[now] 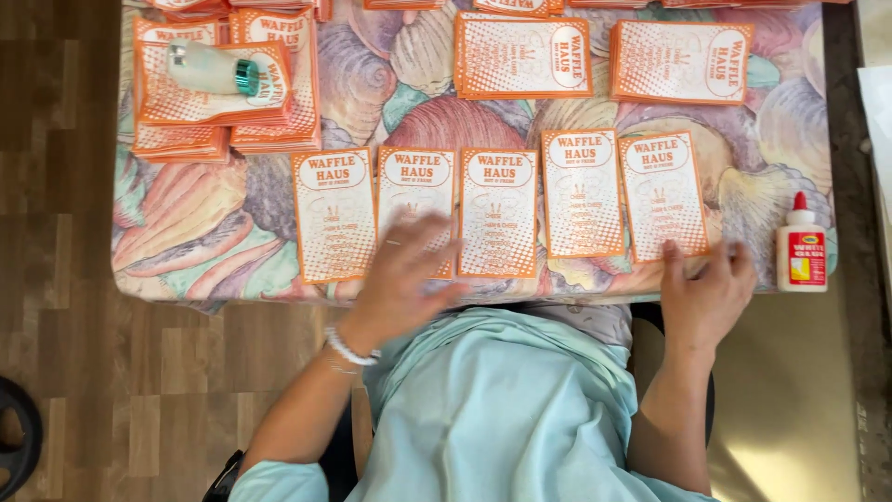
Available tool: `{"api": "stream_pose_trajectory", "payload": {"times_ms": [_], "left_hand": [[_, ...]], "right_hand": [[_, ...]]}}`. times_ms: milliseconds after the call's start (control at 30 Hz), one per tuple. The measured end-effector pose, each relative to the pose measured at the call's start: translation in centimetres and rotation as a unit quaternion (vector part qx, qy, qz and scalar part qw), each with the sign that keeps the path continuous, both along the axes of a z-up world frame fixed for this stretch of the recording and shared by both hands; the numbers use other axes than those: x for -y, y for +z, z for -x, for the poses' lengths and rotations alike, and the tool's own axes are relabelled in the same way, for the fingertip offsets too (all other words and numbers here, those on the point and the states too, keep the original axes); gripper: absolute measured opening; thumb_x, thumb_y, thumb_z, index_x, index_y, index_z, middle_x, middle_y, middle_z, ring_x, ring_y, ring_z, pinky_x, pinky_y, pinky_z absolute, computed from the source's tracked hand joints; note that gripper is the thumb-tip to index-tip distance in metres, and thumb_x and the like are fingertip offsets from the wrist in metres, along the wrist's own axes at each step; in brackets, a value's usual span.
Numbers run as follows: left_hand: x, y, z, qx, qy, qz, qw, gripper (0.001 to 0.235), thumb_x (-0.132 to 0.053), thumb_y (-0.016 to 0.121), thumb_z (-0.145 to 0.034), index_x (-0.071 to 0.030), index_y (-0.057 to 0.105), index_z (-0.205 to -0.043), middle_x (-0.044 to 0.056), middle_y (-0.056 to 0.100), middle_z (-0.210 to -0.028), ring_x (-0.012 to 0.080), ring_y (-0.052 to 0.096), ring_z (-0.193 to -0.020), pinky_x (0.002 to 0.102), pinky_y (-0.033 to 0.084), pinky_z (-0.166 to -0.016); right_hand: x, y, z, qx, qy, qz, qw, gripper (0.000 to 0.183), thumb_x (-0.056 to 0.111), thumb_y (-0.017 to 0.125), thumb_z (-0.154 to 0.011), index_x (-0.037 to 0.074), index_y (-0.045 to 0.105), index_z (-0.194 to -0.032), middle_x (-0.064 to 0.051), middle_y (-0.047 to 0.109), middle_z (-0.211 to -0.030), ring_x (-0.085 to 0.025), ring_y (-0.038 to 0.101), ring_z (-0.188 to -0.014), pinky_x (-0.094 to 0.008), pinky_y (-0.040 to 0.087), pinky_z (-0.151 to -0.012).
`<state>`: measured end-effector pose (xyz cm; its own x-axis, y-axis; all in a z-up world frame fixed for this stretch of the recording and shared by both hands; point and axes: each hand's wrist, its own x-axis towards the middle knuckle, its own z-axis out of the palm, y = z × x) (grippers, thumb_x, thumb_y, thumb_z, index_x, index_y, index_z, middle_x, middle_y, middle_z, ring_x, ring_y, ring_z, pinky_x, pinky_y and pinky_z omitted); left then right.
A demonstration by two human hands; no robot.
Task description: Applying glue to the edges of paper bags and folding them to complete the assembly.
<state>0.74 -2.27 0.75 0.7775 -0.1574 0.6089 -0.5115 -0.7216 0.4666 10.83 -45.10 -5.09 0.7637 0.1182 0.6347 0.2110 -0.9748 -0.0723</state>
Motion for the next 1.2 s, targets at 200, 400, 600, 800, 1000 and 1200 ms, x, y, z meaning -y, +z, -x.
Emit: {"api": "stream_pose_trajectory", "payload": {"times_ms": [200, 400, 600, 800, 1000, 1200], "left_hand": [[13.5, -1.6, -2.1, -0.06, -0.181, -0.195, 0.962, 0.055, -0.042, 0.067, -0.096, -0.011, 0.059, -0.142, 0.009, 0.048, -0.156, 0.0295, 0.043, -0.148, 0.063, 0.025, -0.125], [20.8, -4.2, -5.2, 0.016, -0.116, -0.004, 0.993, 0.049, -0.043, 0.06, -0.099, -0.013, 0.06, -0.137, 0.011, 0.059, -0.14, 0.0329, 0.061, -0.131, 0.057, 0.039, -0.119], [19.8, 0.9, -7.6, -0.334, -0.139, 0.473, 0.803, 0.081, -0.036, 0.08, -0.088, -0.002, 0.041, -0.15, 0.024, 0.066, -0.119, 0.0351, 0.073, -0.099, 0.046, 0.06, -0.093], [16.8, -0.8, -9.6, -0.334, -0.05, 0.467, 0.818, 0.073, -0.003, 0.067, -0.09, 0.009, 0.031, -0.152, 0.019, 0.068, -0.095, 0.0232, 0.067, -0.075, 0.032, 0.055, -0.065], [13.3, 2.8, -8.3, -0.248, 0.018, 0.233, 0.94, 0.087, 0.009, 0.062, -0.087, -0.001, 0.018, -0.162, 0.027, 0.07, -0.087, 0.0444, 0.072, -0.078, 0.049, 0.056, -0.069], [16.0, -1.3, -8.3, -0.205, 0.002, 0.086, 0.975, 0.057, -0.001, 0.06, -0.092, -0.009, 0.053, -0.148, 0.016, 0.066, -0.103, 0.0249, 0.069, -0.085, 0.033, 0.058, -0.07]], "right_hand": [[-2.5, 2.0, 0.6, -0.074, -0.058, -0.134, 0.987, 0.038, 0.024, 0.088, -0.098, -0.004, 0.071, -0.117, -0.016, 0.057, -0.093, -0.035, 0.054, -0.089, -0.049, 0.045, -0.078], [-2.1, 1.0, -0.7, -0.038, 0.01, -0.319, 0.947, 0.024, -0.006, 0.084, -0.092, -0.004, 0.076, -0.114, -0.014, 0.07, -0.081, -0.026, 0.068, -0.068, -0.034, 0.053, -0.057], [-5.3, 4.6, 1.4, 0.05, 0.125, -0.244, 0.96, 0.023, -0.009, 0.084, -0.087, 0.008, 0.079, -0.103, -0.006, 0.076, -0.1, -0.027, 0.071, -0.094, -0.038, 0.054, -0.083], [-8.4, 6.4, 2.5, -0.081, 0.317, -0.309, 0.893, 0.039, 0.012, 0.066, -0.095, -0.005, 0.067, -0.13, -0.021, 0.07, -0.13, -0.043, 0.064, -0.125, -0.051, 0.046, -0.109], [-6.9, 5.2, 0.0, -0.128, 0.206, -0.05, 0.969, 0.045, 0.013, 0.053, -0.107, -0.008, 0.054, -0.147, -0.026, 0.066, -0.136, -0.039, 0.062, -0.126, -0.054, 0.038, -0.112], [-4.7, 3.3, 0.2, -0.133, 0.144, -0.064, 0.979, 0.041, 0.024, 0.056, -0.112, -0.003, 0.064, -0.141, -0.024, 0.067, -0.136, -0.039, 0.06, -0.131, -0.054, 0.036, -0.115]]}}
